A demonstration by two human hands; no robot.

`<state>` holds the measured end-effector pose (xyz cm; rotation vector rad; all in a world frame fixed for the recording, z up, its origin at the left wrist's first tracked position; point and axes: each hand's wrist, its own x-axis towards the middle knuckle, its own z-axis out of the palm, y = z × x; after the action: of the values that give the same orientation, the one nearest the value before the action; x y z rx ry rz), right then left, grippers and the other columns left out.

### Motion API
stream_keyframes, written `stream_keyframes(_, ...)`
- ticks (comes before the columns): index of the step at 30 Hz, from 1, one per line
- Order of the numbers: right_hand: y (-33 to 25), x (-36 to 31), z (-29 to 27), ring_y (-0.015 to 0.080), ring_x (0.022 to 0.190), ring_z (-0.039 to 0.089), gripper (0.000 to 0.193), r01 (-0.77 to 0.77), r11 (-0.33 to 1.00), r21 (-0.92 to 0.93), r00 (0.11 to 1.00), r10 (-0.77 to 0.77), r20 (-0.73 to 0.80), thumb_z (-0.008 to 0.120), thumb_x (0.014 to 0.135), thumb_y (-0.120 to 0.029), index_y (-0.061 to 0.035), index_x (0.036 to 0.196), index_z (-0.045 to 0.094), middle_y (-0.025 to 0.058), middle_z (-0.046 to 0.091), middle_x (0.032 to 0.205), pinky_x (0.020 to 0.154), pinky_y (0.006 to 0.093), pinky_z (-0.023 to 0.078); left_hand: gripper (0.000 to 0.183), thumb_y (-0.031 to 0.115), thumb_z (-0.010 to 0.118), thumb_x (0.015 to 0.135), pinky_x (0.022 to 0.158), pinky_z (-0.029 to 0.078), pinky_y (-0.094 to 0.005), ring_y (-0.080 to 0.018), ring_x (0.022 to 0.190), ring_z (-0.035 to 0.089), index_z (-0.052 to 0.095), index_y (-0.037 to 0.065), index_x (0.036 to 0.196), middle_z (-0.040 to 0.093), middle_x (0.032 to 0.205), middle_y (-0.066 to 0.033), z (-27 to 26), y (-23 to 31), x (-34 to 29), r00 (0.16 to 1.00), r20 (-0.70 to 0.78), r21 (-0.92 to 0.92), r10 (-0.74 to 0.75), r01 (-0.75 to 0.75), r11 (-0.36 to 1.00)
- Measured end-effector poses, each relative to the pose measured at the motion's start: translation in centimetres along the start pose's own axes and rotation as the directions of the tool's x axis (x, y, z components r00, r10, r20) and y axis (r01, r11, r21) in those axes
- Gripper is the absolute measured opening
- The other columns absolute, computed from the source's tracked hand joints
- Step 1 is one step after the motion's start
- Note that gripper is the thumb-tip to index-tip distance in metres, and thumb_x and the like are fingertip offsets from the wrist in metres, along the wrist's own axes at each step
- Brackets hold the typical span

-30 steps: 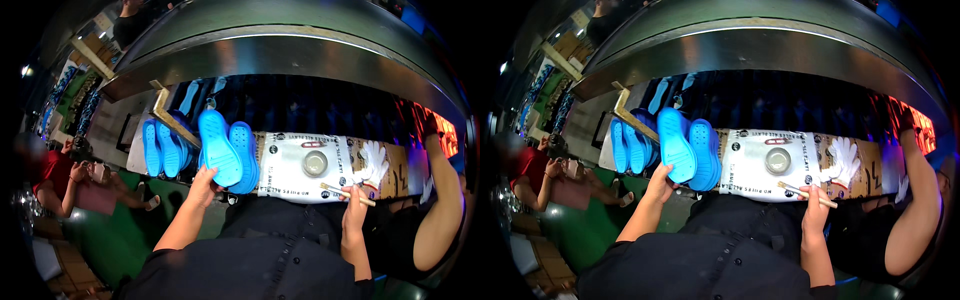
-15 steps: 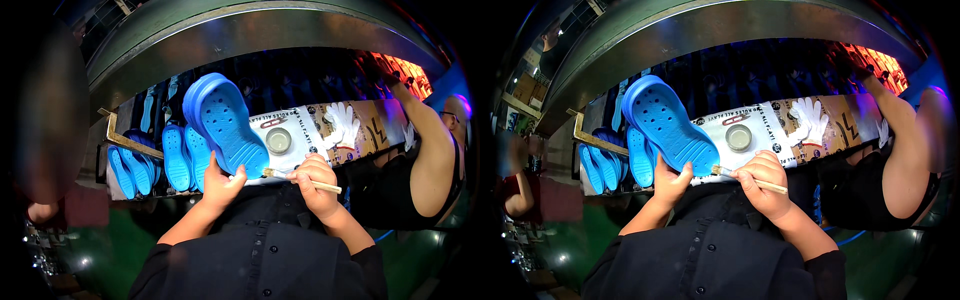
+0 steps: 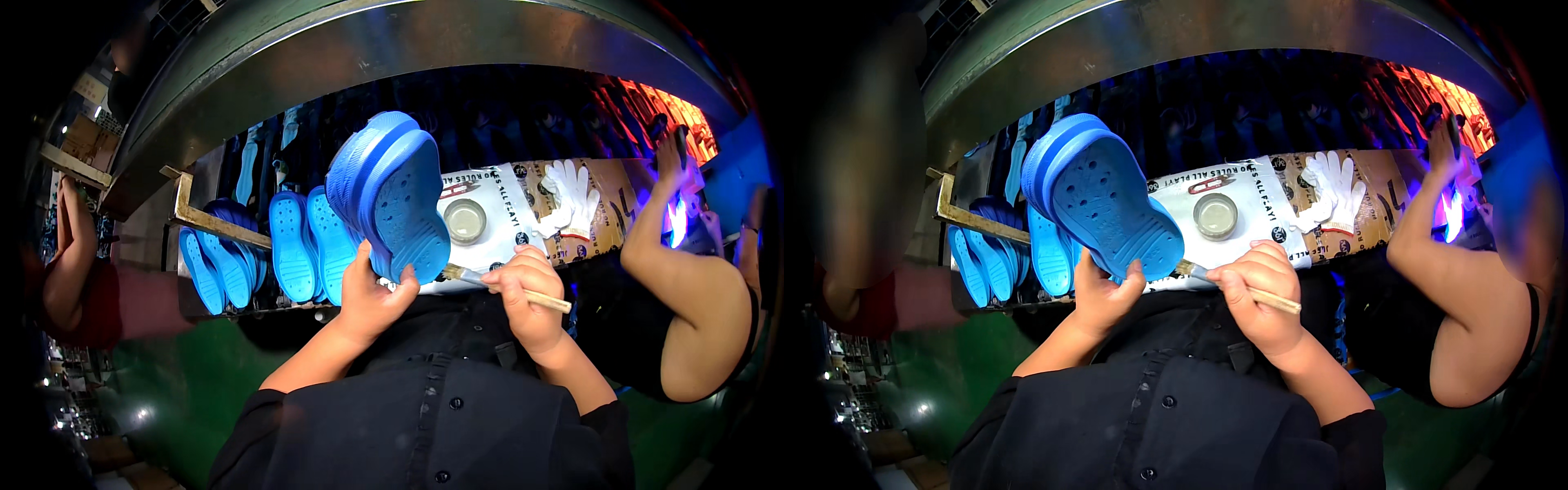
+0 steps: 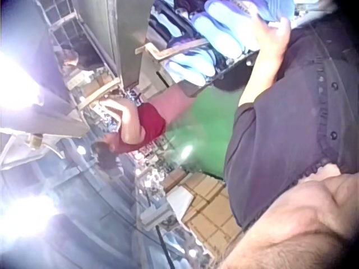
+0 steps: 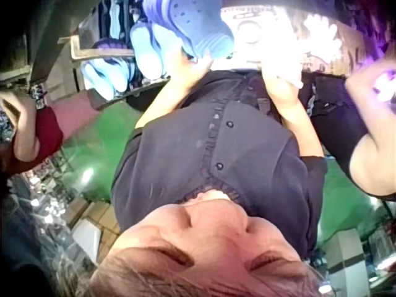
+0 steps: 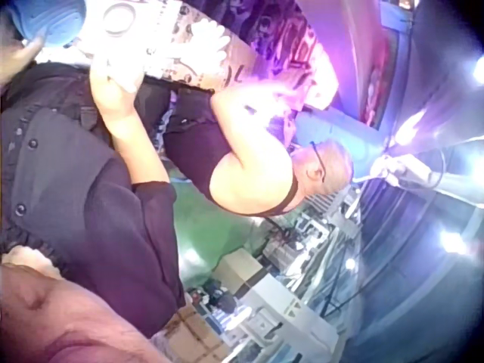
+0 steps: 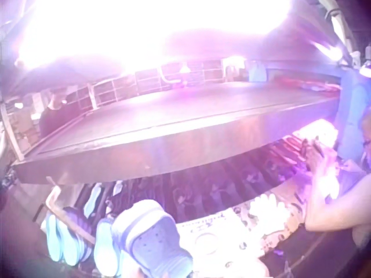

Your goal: The person applies a liquid substance to the edges and soles of blue shoes using a brush. They pick up the shoes from a stack, apply the liquid to specific areas, and then place them on a moving conveyor belt.

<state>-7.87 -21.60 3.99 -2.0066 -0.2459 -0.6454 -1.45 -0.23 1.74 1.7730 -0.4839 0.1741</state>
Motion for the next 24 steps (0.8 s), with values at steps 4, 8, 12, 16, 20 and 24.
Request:
stream_keyframes(4, -0.3, 0.2, -0.2, 0.0191, 0.061, 0.052, 0.012, 0.082, 0.992, -0.100, 0.994, -0.074, 0.084, 0.061, 0.080, -0.012, -0.0065, 0.071, 0.067, 0.0030, 0.060, 0.065, 0.073, 0.0333, 0.038, 0.045, 0.000, 0.065, 0.069, 0.065, 0.049, -0.0289, -0.0215, 0.069, 0.064, 0.048, -0.001, 0.110, 0.064, 0.082, -0.0121, 0.2, -0.2, 0.0, 0.995, 0.011, 0.072, 0.096, -0.096, 0.993)
stream_keyframes(8, 0.0, -0.2, -0.7, 0.0197, 0.060, 0.052, 0.011, 0.046, 0.993, -0.107, 0.999, -0.047, -0.005, 0.061, 0.079, -0.010, -0.0069, 0.070, 0.067, 0.0033, 0.059, 0.063, 0.077, 0.0347, 0.039, 0.045, 0.000, 0.065, 0.068, 0.065, 0.049, -0.0290, -0.0225, 0.069, 0.064, 0.048, -0.001, 0.109, 0.064, 0.082, -0.0124, 0.6, -0.1, 0.2, 0.995, 0.000, 0.046, 0.102, -0.102, 0.994)
stream_keyframes(12, 0.0, 0.3, 0.0, 0.0205, 0.060, 0.052, 0.011, 0.068, 0.997, -0.044, 0.998, -0.067, 0.008, 0.061, 0.079, -0.009, -0.0073, 0.070, 0.067, 0.0040, 0.059, 0.063, 0.078, 0.0360, 0.039, 0.041, 0.000, 0.065, 0.068, 0.065, 0.050, -0.0305, -0.0248, 0.069, 0.064, 0.050, -0.001, 0.106, 0.064, 0.082, -0.0133, 0.5, -0.7, -0.2, 0.996, -0.020, 0.046, 0.083, -0.082, 0.996)
stream_keyframes(16, -0.2, 0.5, 0.9, 0.0261, 0.060, 0.053, 0.011, 0.102, 0.985, -0.140, 0.987, -0.083, 0.136, 0.061, 0.078, -0.011, -0.0084, 0.070, 0.068, 0.0063, 0.059, 0.063, 0.084, 0.0417, 0.042, 0.045, 0.006, 0.069, 0.068, 0.066, 0.050, -0.0356, -0.0290, 0.073, 0.064, 0.054, -0.003, 0.109, 0.063, 0.084, -0.0186, -0.1, -1.1, -1.1, 0.978, -0.041, 0.245, 0.202, -0.187, 0.951)
stream_keyframes(20, 0.7, -1.1, -0.4, 0.0240, 0.061, 0.053, 0.025, 0.017, 0.997, -0.069, 1.000, -0.017, -0.005, 0.048, 0.086, -0.012, 0.0000, 0.068, 0.060, 0.0093, 0.055, 0.060, 0.092, 0.0455, 0.038, 0.055, 0.006, 0.069, 0.068, 0.061, 0.049, -0.0340, -0.0303, 0.068, 0.063, 0.049, 0.001, 0.119, 0.063, 0.080, -0.0168, 0.8, 1.4, 0.9, 0.992, 0.072, 0.089, 0.108, -0.114, 0.989)
stream_keyframes(24, 0.0, -0.2, 1.2, 0.0219, 0.064, 0.051, 0.026, 0.056, 0.997, -0.058, 0.997, -0.053, 0.055, 0.051, 0.087, -0.017, -0.0028, 0.067, 0.059, 0.0051, 0.055, 0.061, 0.084, 0.0412, 0.037, 0.060, 0.002, 0.066, 0.067, 0.061, 0.049, -0.0336, -0.0288, 0.066, 0.062, 0.047, 0.004, 0.124, 0.063, 0.080, -0.0143, -0.1, 1.0, 0.4, 0.974, -0.052, 0.047, 0.219, -0.216, 0.975)
